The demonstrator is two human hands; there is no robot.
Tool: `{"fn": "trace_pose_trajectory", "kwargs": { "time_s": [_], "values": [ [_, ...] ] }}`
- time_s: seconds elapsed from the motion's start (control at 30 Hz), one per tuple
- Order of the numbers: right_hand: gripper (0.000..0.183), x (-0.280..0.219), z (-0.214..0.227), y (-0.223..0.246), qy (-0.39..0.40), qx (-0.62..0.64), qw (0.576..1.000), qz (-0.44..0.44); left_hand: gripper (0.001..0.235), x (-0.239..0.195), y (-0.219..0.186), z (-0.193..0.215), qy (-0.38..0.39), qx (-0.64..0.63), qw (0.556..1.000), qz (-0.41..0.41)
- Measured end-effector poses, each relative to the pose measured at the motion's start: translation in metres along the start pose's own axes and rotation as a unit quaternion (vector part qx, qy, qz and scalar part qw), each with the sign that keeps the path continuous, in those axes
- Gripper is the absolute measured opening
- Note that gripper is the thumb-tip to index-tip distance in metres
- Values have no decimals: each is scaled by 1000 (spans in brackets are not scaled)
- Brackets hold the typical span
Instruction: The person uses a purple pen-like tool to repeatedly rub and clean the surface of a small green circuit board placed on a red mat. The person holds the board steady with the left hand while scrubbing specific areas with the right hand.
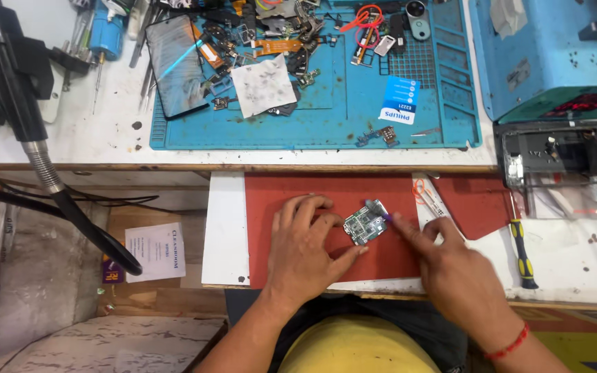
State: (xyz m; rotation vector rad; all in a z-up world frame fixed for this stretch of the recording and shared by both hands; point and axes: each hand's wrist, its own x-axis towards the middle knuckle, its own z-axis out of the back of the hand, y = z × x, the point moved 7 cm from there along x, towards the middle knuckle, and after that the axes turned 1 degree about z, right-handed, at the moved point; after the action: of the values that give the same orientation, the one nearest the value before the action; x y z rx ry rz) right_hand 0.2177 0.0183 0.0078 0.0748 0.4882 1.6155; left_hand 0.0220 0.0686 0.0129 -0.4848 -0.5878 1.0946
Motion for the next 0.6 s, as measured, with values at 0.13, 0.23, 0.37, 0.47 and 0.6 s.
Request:
{"fn": "trace_pose_trajectory", "kwargs": {
  "time_s": [0.13,0.23,0.37,0.47,0.6],
  "values": [
    [75,-2,-9,7,41,-14,999,29,43,0,0,4,-9,10,1000,-2],
    [68,8,5,-6,-54,-24,998,-9,43,0,0,1,0,5,1000,0],
    [67,-2,-8,11,17,29,998,45,43,1,-1,3,1,5,1000,2],
    [67,3,2,-4,-21,10,1000,-10,44,1,0,2,0,3,1000,-6],
    [69,2,-3,13,8,21,999,41,45,-1,0,7,-7,8,1000,-2]
  ]
}}
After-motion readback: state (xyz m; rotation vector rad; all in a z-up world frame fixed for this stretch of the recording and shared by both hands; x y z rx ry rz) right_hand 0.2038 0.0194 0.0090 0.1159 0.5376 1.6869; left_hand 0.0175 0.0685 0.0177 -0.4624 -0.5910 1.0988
